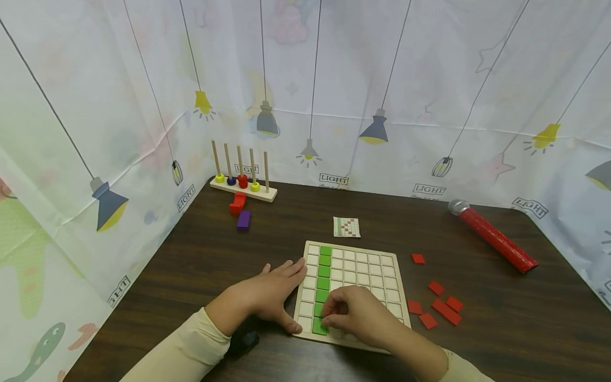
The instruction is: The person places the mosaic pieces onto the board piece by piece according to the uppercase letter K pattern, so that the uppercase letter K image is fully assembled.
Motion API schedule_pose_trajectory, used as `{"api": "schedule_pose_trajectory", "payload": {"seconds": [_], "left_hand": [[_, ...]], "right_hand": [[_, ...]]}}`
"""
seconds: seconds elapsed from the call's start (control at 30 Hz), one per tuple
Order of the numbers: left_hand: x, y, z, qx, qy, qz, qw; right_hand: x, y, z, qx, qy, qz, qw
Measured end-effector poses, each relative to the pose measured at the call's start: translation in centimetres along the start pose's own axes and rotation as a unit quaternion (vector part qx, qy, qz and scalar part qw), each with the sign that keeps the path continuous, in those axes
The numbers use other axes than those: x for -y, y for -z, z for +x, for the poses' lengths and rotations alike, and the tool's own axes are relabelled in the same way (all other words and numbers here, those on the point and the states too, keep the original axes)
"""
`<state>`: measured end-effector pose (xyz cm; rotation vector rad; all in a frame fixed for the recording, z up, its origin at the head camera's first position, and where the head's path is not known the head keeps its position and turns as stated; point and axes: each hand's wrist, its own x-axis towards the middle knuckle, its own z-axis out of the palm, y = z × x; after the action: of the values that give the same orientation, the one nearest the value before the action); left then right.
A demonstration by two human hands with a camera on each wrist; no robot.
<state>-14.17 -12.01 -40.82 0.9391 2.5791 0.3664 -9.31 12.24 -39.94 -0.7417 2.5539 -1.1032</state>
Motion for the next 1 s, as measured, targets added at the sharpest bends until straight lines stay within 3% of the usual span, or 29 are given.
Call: {"api": "schedule_pose_trajectory", "payload": {"seconds": [0.43,0.77,1.0], "left_hand": [[0.0,-0.1,0.2,0.007,-0.001,0.0,1.0],[0.0,0.0,0.1,0.005,-0.002,-0.005,1.0],[0.0,0.0,0.1,0.008,-0.003,-0.007,0.9999]], "right_hand": [[-2.9,3.4,-1.8,-0.049,-0.036,-0.046,0.997],[-7.3,8.7,-2.8,-0.109,-0.121,-0.082,0.983],[-11.2,12.7,-3.2,-0.116,-0.174,-0.106,0.972]]}}
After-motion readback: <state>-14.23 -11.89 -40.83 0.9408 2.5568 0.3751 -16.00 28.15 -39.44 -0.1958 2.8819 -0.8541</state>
